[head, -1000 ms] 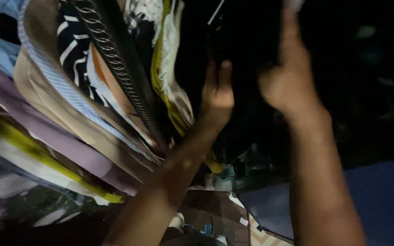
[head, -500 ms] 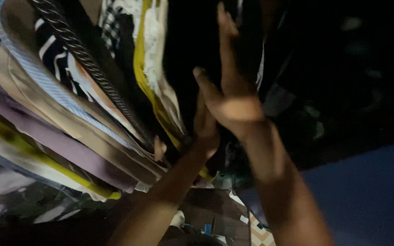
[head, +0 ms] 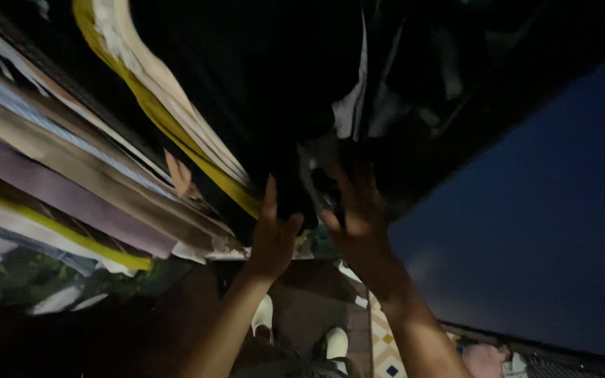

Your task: The person takes various items of clothing from a pile on a bed and places them onto hangers before hanging them inside a closet.

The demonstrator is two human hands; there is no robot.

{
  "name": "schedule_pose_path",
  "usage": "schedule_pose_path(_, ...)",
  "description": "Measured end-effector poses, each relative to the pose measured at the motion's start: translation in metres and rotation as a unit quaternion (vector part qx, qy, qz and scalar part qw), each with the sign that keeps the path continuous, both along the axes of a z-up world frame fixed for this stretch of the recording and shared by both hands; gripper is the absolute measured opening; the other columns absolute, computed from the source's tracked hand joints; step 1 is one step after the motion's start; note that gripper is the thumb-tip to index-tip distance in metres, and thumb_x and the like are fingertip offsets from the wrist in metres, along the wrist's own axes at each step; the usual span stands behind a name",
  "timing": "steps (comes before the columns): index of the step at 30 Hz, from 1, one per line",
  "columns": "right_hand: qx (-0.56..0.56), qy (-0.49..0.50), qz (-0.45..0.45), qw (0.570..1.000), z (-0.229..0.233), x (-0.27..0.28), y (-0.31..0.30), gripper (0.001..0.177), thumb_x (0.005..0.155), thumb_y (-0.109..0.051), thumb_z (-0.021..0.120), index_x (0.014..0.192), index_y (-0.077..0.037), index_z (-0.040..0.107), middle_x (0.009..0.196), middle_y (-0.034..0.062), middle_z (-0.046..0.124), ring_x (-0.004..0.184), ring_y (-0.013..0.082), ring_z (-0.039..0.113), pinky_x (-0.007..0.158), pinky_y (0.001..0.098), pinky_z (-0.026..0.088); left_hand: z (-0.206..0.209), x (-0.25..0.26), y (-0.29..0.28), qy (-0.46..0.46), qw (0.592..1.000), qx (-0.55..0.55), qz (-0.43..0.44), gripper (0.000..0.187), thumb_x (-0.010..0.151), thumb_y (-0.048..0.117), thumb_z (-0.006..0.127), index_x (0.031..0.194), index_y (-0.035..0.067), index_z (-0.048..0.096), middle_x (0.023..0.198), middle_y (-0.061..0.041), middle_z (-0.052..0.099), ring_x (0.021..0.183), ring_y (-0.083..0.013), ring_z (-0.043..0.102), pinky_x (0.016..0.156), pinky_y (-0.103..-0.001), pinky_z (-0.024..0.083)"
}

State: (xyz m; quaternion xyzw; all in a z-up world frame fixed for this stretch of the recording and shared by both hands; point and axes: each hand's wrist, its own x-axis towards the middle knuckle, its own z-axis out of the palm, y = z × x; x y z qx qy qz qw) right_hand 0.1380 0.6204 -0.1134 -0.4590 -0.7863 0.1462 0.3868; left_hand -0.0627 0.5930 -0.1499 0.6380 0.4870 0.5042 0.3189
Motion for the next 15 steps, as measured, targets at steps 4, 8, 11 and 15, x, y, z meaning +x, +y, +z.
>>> schedule_pose_path(4, -0.025, 0.022, -0.001, 0.999, -0.014, 0.025, -0.029, 0.077, 0.104, -0.046, 0.063, 0.165, -0.008, 0.035, 0.175, 0.0287, 0.021, 0.164, 0.0531, 0.014, 0.126, 0.0578, 0.031, -0.008, 0.007, -0.033, 0.11, 0.992, -0.018, 0.057, 0.086, 0.106, 0.019, 0.07, 0.174, 0.005, 0.018, 0.174, -0.026, 0.032, 0.154, -0.0427, 0.042, 0.119, -0.047, 0.04)
schedule_pose_path(8, -0.049, 0.045, -0.053, 0.996, -0.021, 0.039, -0.062, 0.081, 0.1, -0.046, 0.065, 0.165, -0.008, 0.035, 0.175, 0.029, 0.019, 0.163, 0.0513, 0.013, 0.125, 0.0594, 0.027, -0.016, 0.01, -0.053, 0.072, 0.972, -0.207, 0.079, 0.089, 0.099, 0.012, 0.073, 0.174, 0.018, 0.026, 0.118, -0.02, 0.072, 0.091, -0.0304, 0.066, 0.077, -0.036, 0.056)
schedule_pose_path(11, -0.056, 0.066, -0.099, 0.991, -0.03, 0.041, -0.084, 0.078, 0.099, -0.039, 0.066, 0.164, -0.008, 0.036, 0.176, 0.0284, 0.019, 0.164, 0.0481, 0.015, 0.127, 0.0554, 0.028, -0.026, 0.003, -0.058, 0.083, 0.99, -0.11, 0.04, 0.084, 0.097, 0.006, 0.073, 0.168, 0.013, 0.028, 0.122, -0.012, 0.066, 0.091, -0.0176, 0.068, 0.072, -0.029, 0.059)
schedule_pose_path(15, -0.088, 0.094, -0.172, 0.977, -0.045, 0.038, -0.131, 0.077, 0.097, -0.026, 0.069, 0.165, -0.008, 0.038, 0.178, 0.0269, 0.02, 0.165, 0.0446, 0.016, 0.129, 0.0518, 0.025, -0.038, -0.004, -0.067, 0.001, 0.996, -0.087, -0.032, 0.079, 0.1, 0.01, 0.071, 0.168, 0.01, 0.03, 0.131, -0.015, 0.067, 0.106, -0.0215, 0.072, 0.088, -0.031, 0.06)
